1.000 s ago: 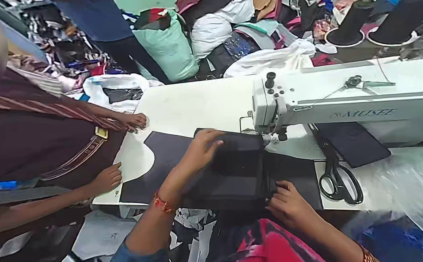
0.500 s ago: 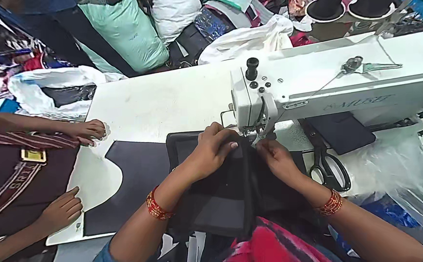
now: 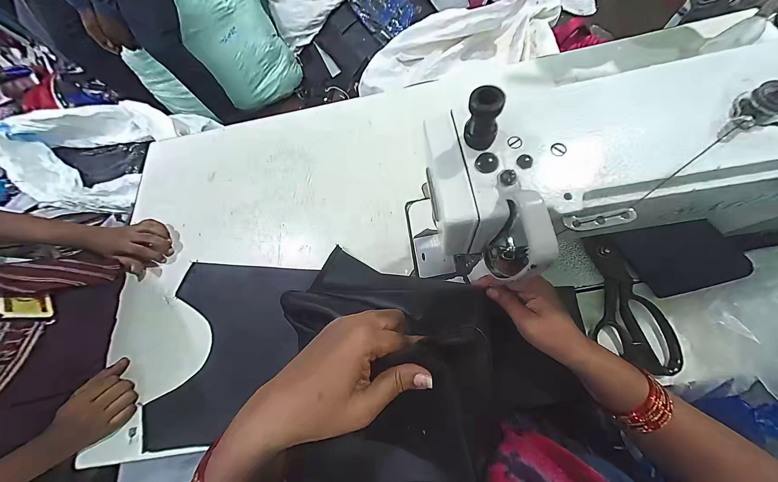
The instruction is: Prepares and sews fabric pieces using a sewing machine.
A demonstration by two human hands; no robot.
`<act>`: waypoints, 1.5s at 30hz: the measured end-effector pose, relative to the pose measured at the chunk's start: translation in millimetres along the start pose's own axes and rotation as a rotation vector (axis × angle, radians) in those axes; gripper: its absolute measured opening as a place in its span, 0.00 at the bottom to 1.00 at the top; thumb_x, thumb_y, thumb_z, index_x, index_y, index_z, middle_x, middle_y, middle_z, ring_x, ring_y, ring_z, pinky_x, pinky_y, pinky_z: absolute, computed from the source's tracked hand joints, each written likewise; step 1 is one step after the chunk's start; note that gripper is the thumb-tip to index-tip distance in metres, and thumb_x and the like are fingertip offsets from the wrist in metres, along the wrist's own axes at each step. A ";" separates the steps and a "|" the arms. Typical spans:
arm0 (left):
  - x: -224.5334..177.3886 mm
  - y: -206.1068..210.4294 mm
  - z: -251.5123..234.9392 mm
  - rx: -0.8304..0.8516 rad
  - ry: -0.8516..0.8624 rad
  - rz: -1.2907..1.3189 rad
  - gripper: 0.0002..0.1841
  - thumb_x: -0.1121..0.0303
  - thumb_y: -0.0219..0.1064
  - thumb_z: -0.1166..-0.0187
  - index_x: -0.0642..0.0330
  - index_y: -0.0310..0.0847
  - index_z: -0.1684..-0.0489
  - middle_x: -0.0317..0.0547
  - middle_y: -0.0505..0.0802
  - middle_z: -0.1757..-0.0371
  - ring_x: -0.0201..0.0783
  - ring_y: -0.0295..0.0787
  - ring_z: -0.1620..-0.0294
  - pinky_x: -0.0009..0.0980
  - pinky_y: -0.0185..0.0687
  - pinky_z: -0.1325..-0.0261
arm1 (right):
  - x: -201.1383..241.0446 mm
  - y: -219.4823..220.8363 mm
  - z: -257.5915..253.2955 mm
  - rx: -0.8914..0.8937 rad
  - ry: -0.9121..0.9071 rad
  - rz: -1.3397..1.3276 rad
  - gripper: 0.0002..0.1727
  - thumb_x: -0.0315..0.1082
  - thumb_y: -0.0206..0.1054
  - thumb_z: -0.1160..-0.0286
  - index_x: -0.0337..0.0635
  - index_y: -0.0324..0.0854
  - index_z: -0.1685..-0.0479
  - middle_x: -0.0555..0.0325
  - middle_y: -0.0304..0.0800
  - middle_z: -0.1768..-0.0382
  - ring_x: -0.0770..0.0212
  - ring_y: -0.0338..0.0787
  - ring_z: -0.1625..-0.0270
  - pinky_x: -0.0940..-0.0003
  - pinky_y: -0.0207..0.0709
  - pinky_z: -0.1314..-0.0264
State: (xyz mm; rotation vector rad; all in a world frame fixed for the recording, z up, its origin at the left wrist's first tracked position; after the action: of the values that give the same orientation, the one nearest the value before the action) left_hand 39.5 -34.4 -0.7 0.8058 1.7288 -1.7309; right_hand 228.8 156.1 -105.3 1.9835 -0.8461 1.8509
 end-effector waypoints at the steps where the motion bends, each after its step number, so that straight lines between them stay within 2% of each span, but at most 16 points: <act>1: 0.0 -0.8 -1.8 0.018 0.003 0.009 0.27 0.42 0.58 0.14 0.55 0.84 0.77 0.33 0.82 0.73 0.20 0.78 0.66 0.17 0.72 0.64 | 0.4 -0.7 0.3 0.022 -0.019 0.000 0.12 0.30 0.63 0.19 0.42 0.94 0.51 0.60 0.86 0.49 0.79 0.83 0.42 0.85 0.77 0.36; 5: 0.9 0.6 -5.6 0.027 -0.004 0.025 0.28 0.43 0.57 0.13 0.55 0.79 0.79 0.34 0.79 0.75 0.22 0.75 0.70 0.18 0.69 0.68 | 2.5 -5.4 1.9 0.103 -0.058 0.040 0.16 0.30 0.60 0.19 0.48 0.95 0.47 0.58 0.81 0.49 0.80 0.77 0.41 0.88 0.69 0.35; 12: 0.2 4.0 -1.4 0.013 -0.022 0.036 0.26 0.44 0.60 0.14 0.56 0.84 0.75 0.37 0.82 0.68 0.23 0.79 0.62 0.18 0.73 0.61 | 1.2 -2.5 2.2 0.085 -0.085 0.065 0.15 0.29 0.62 0.20 0.50 0.97 0.55 0.60 0.81 0.54 0.80 0.76 0.44 0.88 0.68 0.36; 14: -1.3 6.0 0.1 0.037 -0.069 0.006 0.24 0.41 0.61 0.16 0.53 0.92 0.54 0.43 0.90 0.46 0.24 0.86 0.47 0.20 0.84 0.49 | 0.3 -1.5 2.7 0.066 -0.083 0.064 0.14 0.29 0.62 0.21 0.49 0.97 0.57 0.60 0.82 0.54 0.81 0.77 0.44 0.89 0.69 0.36; 16: -4.0 8.9 -1.5 0.127 -0.138 -0.049 0.29 0.38 0.58 0.17 0.48 0.87 0.31 0.45 0.87 0.26 0.29 0.89 0.35 0.30 0.88 0.41 | 0.2 -1.3 2.9 0.069 -0.090 0.081 0.14 0.30 0.62 0.20 0.48 0.96 0.58 0.61 0.81 0.56 0.80 0.76 0.44 0.88 0.68 0.36; 18: -5.3 9.3 -5.1 0.188 -0.181 -0.064 0.30 0.39 0.58 0.18 0.54 0.88 0.34 0.43 0.92 0.31 0.32 0.92 0.36 0.36 0.88 0.39 | 0.3 -0.3 2.9 0.085 -0.109 0.128 0.15 0.30 0.60 0.19 0.48 0.96 0.59 0.60 0.80 0.58 0.77 0.76 0.45 0.85 0.67 0.36; 20: -3.4 7.4 -8.6 0.219 -0.169 -0.066 0.29 0.40 0.58 0.18 0.58 0.90 0.48 0.42 0.97 0.50 0.32 0.94 0.51 0.38 0.90 0.48 | -1.1 2.0 3.2 0.089 -0.134 0.174 0.15 0.30 0.59 0.19 0.48 0.95 0.60 0.57 0.81 0.59 0.73 0.77 0.45 0.81 0.67 0.36; 22: -1.6 6.9 -11.4 0.237 -0.163 -0.089 0.28 0.39 0.57 0.17 0.58 0.89 0.59 0.41 0.94 0.65 0.33 0.92 0.63 0.38 0.88 0.59 | -1.3 3.2 3.5 0.092 -0.139 0.195 0.16 0.28 0.57 0.22 0.48 0.95 0.60 0.56 0.81 0.58 0.71 0.78 0.46 0.80 0.69 0.36; 24: 0.5 8.6 -12.5 0.222 -0.165 -0.147 0.30 0.37 0.56 0.18 0.57 0.88 0.64 0.41 0.91 0.70 0.37 0.90 0.64 0.40 0.86 0.60 | 0.7 2.2 3.7 0.109 -0.144 0.216 0.17 0.27 0.56 0.24 0.47 0.95 0.60 0.54 0.82 0.58 0.69 0.79 0.46 0.79 0.70 0.37; 25: 1.6 9.8 -12.4 0.207 -0.169 -0.177 0.31 0.36 0.55 0.19 0.55 0.89 0.65 0.39 0.91 0.69 0.39 0.90 0.59 0.42 0.84 0.55 | 1.7 1.5 3.6 0.120 -0.142 0.229 0.18 0.26 0.55 0.26 0.46 0.95 0.60 0.53 0.82 0.57 0.69 0.79 0.46 0.79 0.70 0.38; 27: 3.2 10.5 -11.2 0.190 -0.195 -0.174 0.32 0.35 0.56 0.20 0.56 0.93 0.59 0.41 0.96 0.58 0.46 0.90 0.39 0.55 0.76 0.33 | 3.0 -0.6 3.0 0.153 -0.132 0.243 0.19 0.25 0.54 0.29 0.45 0.95 0.57 0.52 0.84 0.55 0.67 0.80 0.45 0.77 0.71 0.38; 28: 4.5 10.7 -9.8 0.176 -0.187 -0.171 0.32 0.35 0.57 0.19 0.56 0.93 0.57 0.41 0.97 0.56 0.45 0.89 0.36 0.56 0.74 0.29 | 3.5 -1.8 2.4 0.171 -0.128 0.243 0.20 0.25 0.54 0.30 0.45 0.95 0.56 0.51 0.84 0.54 0.66 0.81 0.45 0.77 0.72 0.38; 32: 10.0 7.4 -1.3 0.143 -0.071 -0.149 0.25 0.46 0.55 0.13 0.57 0.91 0.53 0.40 0.97 0.54 0.33 0.92 0.43 0.38 0.83 0.33 | 6.9 -6.3 0.1 0.223 -0.091 0.219 0.20 0.24 0.56 0.28 0.45 0.95 0.50 0.49 0.85 0.49 0.64 0.81 0.41 0.75 0.74 0.35; 38: 10.4 6.3 9.7 0.093 -0.051 -0.153 0.26 0.48 0.52 0.10 0.56 0.89 0.35 0.39 0.94 0.35 0.33 0.86 0.28 0.40 0.76 0.22 | 6.9 -10.8 -4.2 0.294 0.033 0.118 0.19 0.26 0.58 0.20 0.44 0.89 0.36 0.49 0.81 0.41 0.70 0.82 0.37 0.82 0.78 0.37; 41: 11.9 5.5 11.0 0.078 -0.033 -0.145 0.26 0.48 0.52 0.10 0.56 0.88 0.35 0.39 0.94 0.33 0.32 0.86 0.27 0.38 0.76 0.22 | 8.5 -13.0 -7.4 0.318 0.087 0.074 0.18 0.28 0.59 0.20 0.43 0.89 0.36 0.52 0.81 0.42 0.75 0.81 0.42 0.87 0.76 0.42; 45: 12.9 5.8 10.9 0.067 -0.022 -0.124 0.25 0.49 0.52 0.10 0.57 0.87 0.35 0.40 0.93 0.32 0.30 0.85 0.26 0.32 0.75 0.21 | 8.9 -10.2 -7.4 0.269 0.087 0.068 0.15 0.30 0.63 0.20 0.44 0.92 0.42 0.56 0.83 0.47 0.76 0.80 0.42 0.86 0.74 0.38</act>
State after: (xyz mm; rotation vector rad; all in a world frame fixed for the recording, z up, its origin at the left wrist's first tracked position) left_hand 35.0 -45.0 -14.3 0.7187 1.7464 -1.8812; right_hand 228.9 166.6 -93.9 2.0298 -0.6766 2.1721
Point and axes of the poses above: each hand's wrist, its own z-axis away from the middle knuckle, its own y-axis out of the palm, x = y × z, the point moved 2 cm from there along -z, towards the middle knuckle
